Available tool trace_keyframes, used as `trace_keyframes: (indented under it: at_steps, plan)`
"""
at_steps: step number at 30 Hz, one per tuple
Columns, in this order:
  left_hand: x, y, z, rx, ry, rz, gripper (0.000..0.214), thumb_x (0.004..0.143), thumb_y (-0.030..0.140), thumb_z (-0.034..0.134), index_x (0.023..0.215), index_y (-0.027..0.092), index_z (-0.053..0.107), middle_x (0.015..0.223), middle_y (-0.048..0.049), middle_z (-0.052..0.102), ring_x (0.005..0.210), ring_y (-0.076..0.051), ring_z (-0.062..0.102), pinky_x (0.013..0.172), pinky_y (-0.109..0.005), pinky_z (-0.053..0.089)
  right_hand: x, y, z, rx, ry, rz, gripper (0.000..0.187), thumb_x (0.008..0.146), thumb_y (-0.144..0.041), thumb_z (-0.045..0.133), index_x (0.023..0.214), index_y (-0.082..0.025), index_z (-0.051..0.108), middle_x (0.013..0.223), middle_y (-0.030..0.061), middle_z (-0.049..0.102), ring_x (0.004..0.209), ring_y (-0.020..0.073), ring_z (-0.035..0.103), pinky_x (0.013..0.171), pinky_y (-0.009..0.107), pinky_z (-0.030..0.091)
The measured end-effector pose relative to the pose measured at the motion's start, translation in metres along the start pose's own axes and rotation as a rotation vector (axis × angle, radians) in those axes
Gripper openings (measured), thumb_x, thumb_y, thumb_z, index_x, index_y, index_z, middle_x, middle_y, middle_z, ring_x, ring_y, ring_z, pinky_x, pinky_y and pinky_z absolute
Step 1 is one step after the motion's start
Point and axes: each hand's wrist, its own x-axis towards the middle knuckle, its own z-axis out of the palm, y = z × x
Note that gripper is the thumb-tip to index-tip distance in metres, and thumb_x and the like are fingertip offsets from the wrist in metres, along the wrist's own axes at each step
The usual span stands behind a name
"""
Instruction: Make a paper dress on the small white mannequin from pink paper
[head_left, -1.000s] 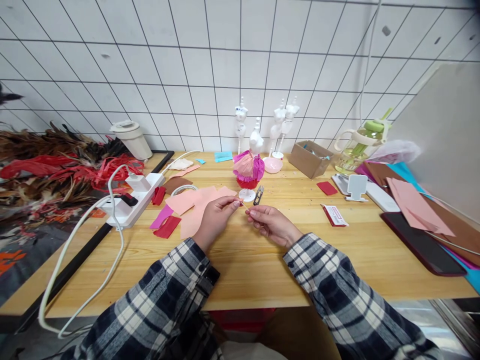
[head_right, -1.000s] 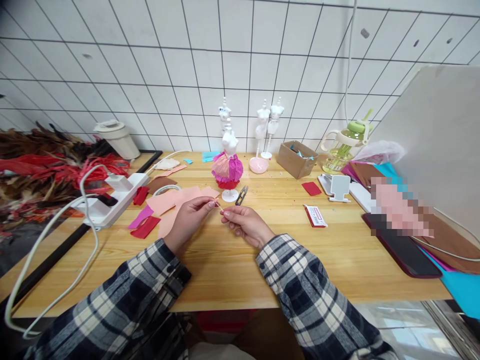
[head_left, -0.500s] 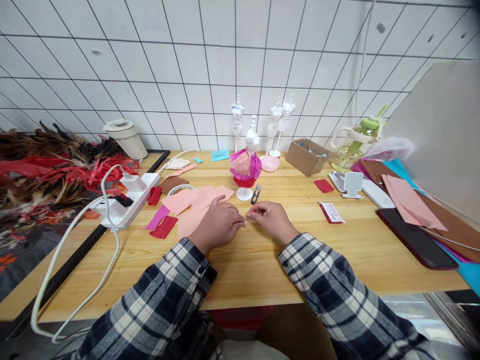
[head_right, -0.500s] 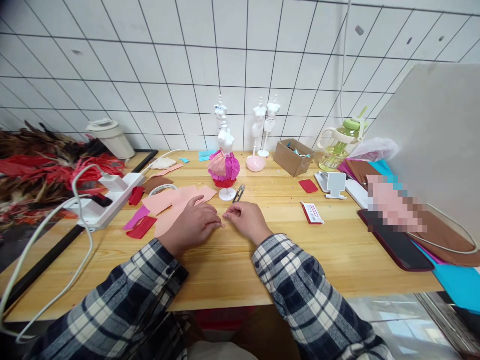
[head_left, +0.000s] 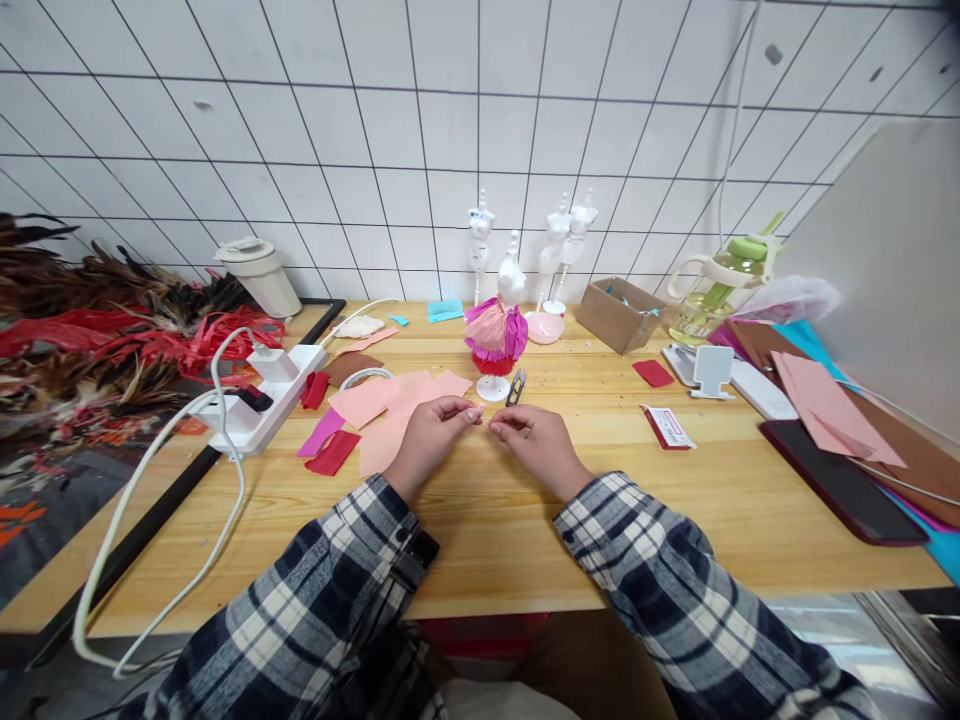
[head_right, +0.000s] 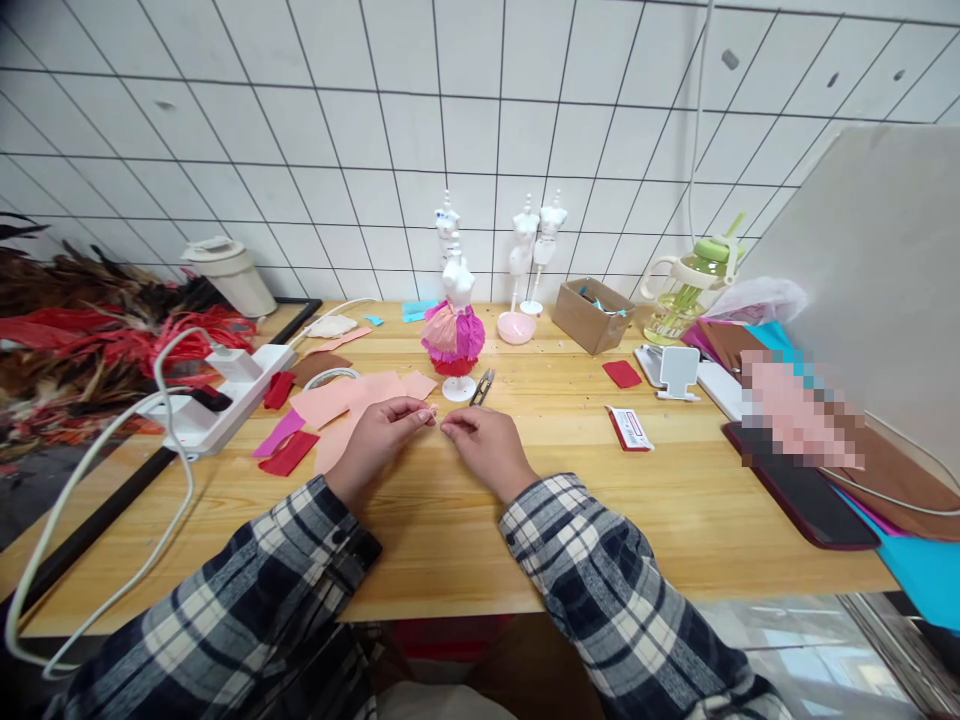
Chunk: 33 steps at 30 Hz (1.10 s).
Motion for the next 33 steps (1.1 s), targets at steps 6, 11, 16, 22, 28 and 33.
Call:
trace_keyframes:
  at_steps: [6, 11, 16, 22, 28, 33]
  plan:
    - [-0.005, 0.012, -0.007, 0.472, -0.153, 0.413, 0.022, 0.087, 0.033, 0.052, 0.086, 0.022, 0.071, 0.092, -0.0036, 0.073, 0.095, -0.020, 0.064, 0.107, -0.046, 0.031, 0.009, 0.016, -0.012, 0.321, -0.178, 0.363, 0.020, 0.075, -0.036, 0.066, 0.077, -0.016, 0.067, 0.064, -0.0008, 0.061, 0.056, 0.0104, 0.053, 0.048, 0.022, 0.045]
    - [-0.007, 0.018, -0.009, 0.794, -0.383, 0.615, 0.025, 0.089, 0.024, 0.047, 0.085, 0.023, 0.071, 0.085, -0.0029, 0.072, 0.086, -0.017, 0.065, 0.105, -0.043, 0.031, 0.008, 0.019, -0.012, -0.131, -0.170, 0.116, 0.011, 0.078, -0.027, 0.064, 0.075, -0.020, 0.071, 0.066, -0.0004, 0.067, 0.060, 0.0113, 0.055, 0.059, 0.023, 0.041]
    - [-0.008, 0.014, -0.001, 0.864, -0.269, 0.462, 0.023, 0.083, 0.026, 0.051, 0.071, 0.020, 0.071, 0.070, -0.0050, 0.070, 0.071, -0.020, 0.062, 0.085, -0.037, 0.043, 0.001, 0.006, -0.007, -0.462, -0.117, -0.159, 0.013, 0.084, -0.027, 0.061, 0.081, -0.023, 0.072, 0.084, 0.0030, 0.071, 0.080, 0.0160, 0.061, 0.071, 0.026, 0.040]
    - [-0.006, 0.005, 0.003, 0.610, -0.090, 0.096, 0.022, 0.078, 0.031, 0.054, 0.077, 0.020, 0.072, 0.072, -0.0024, 0.072, 0.067, -0.018, 0.063, 0.060, -0.027, 0.043, -0.004, 0.000, -0.007, -0.573, -0.093, -0.278, 0.022, 0.092, -0.031, 0.051, 0.094, -0.023, 0.072, 0.089, 0.0053, 0.071, 0.084, 0.0171, 0.060, 0.074, 0.028, 0.040]
    - [-0.005, 0.003, 0.004, 0.631, -0.092, 0.241, 0.023, 0.083, 0.032, 0.053, 0.083, 0.021, 0.073, 0.084, -0.0035, 0.074, 0.079, -0.020, 0.066, 0.070, -0.030, 0.046, -0.001, 0.002, -0.010, -0.563, -0.055, -0.236, 0.018, 0.090, -0.032, 0.055, 0.088, -0.023, 0.071, 0.085, 0.0036, 0.070, 0.081, 0.0169, 0.060, 0.071, 0.028, 0.039]
    - [-0.004, 0.004, 0.002, 0.668, -0.127, 0.359, 0.025, 0.087, 0.031, 0.050, 0.090, 0.021, 0.073, 0.089, -0.0047, 0.074, 0.082, -0.019, 0.065, 0.076, -0.031, 0.047, -0.002, 0.000, -0.010, -0.572, -0.042, -0.213, 0.017, 0.090, -0.031, 0.056, 0.087, -0.022, 0.070, 0.081, 0.0035, 0.068, 0.078, 0.0161, 0.059, 0.067, 0.027, 0.038]
